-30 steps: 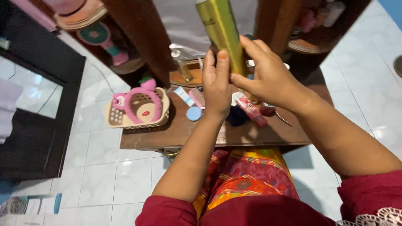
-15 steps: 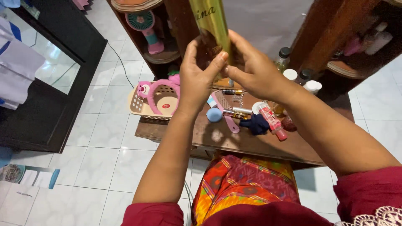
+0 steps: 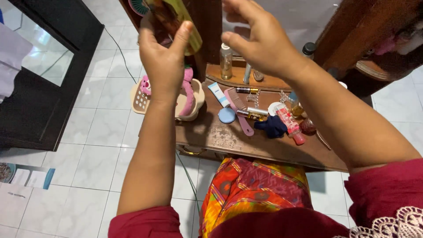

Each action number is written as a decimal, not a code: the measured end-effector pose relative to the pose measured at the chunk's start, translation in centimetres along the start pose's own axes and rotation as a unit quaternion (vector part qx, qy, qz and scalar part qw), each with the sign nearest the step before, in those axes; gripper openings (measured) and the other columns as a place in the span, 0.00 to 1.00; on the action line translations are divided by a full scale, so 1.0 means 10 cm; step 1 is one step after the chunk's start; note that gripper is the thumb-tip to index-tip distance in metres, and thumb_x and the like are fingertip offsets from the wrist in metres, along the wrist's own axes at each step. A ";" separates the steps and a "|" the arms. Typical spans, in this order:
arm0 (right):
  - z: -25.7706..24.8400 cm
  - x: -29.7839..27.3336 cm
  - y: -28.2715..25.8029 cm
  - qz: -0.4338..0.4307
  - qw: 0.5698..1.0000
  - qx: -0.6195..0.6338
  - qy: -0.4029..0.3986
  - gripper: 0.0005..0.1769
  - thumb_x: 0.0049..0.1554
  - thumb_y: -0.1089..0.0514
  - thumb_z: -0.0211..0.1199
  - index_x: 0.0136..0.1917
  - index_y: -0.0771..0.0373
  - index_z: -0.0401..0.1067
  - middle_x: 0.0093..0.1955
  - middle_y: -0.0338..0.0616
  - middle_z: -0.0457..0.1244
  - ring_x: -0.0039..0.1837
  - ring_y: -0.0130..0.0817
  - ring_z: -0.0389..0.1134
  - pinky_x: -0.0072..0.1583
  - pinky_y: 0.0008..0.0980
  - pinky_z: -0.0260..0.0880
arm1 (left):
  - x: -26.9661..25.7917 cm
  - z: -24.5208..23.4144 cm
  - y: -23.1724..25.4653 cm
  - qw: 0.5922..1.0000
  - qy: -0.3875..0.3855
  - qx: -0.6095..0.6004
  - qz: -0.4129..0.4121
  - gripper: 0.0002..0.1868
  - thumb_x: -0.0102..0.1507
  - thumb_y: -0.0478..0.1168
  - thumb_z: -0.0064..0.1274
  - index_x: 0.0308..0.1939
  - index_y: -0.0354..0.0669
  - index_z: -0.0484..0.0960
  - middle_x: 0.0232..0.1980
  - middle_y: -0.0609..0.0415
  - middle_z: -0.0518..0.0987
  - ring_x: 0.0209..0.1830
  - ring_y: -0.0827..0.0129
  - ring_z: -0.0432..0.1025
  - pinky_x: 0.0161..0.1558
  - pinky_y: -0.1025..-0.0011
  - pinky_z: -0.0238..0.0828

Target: Organizing various cosmetic products and hair accessories on a wooden vanity table.

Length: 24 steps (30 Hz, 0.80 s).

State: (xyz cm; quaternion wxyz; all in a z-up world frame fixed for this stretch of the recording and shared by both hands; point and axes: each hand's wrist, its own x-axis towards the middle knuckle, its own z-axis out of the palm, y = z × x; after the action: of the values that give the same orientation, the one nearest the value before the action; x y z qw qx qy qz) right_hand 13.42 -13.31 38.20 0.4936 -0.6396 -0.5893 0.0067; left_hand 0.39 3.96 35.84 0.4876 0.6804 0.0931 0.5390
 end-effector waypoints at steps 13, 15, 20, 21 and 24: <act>0.42 1.10 0.34 -0.127 0.985 -0.111 0.029 0.34 0.56 0.68 0.67 0.73 0.65 0.62 0.67 0.55 0.65 0.67 0.50 0.67 0.67 0.40 0.65 | 1.38 0.02 -0.58 0.945 0.117 0.245 0.181 0.14 0.51 0.45 0.70 0.30 0.46 0.80 0.30 0.53 0.80 0.30 0.62 0.75 0.35 0.66 0.72; 0.52 1.30 0.42 -0.148 0.977 -0.146 0.041 0.36 0.54 0.67 0.70 0.74 0.65 0.62 0.70 0.59 0.65 0.69 0.57 0.66 0.68 0.43 0.63 | 1.50 0.05 -0.63 0.942 0.125 0.259 0.172 0.13 0.50 0.49 0.69 0.26 0.47 0.82 0.27 0.54 0.81 0.27 0.63 0.76 0.32 0.65 0.72; 0.71 1.43 0.57 -0.116 0.980 -0.141 0.085 0.34 0.56 0.68 0.68 0.73 0.71 0.59 0.66 0.61 0.64 0.67 0.55 0.67 0.69 0.43 0.65 | 1.59 0.11 -0.68 0.946 0.110 0.262 0.157 0.21 0.51 0.48 0.74 0.38 0.43 0.81 0.40 0.48 0.79 0.40 0.56 0.75 0.45 0.64 0.72; 0.73 1.44 0.59 -0.116 0.980 -0.141 0.085 0.34 0.56 0.68 0.68 0.73 0.71 0.59 0.66 0.61 0.64 0.67 0.55 0.67 0.69 0.43 0.65 | 1.60 0.12 -0.70 0.946 0.110 0.262 0.157 0.21 0.51 0.48 0.74 0.38 0.43 0.81 0.40 0.48 0.79 0.40 0.56 0.75 0.45 0.64 0.72; 0.80 1.43 0.62 -0.107 0.980 -0.136 0.095 0.37 0.55 0.70 0.68 0.74 0.71 0.57 0.68 0.61 0.62 0.70 0.55 0.65 0.73 0.42 0.62 | 1.64 0.15 -0.75 0.938 0.114 0.285 0.161 0.22 0.50 0.50 0.73 0.36 0.42 0.80 0.38 0.46 0.80 0.40 0.53 0.74 0.44 0.62 0.70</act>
State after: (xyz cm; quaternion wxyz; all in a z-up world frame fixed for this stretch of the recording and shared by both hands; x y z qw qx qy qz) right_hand 17.74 3.64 38.30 0.4536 -0.6319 -0.6001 -0.1865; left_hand 11.20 17.57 40.71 0.1659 0.7309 0.1869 0.6351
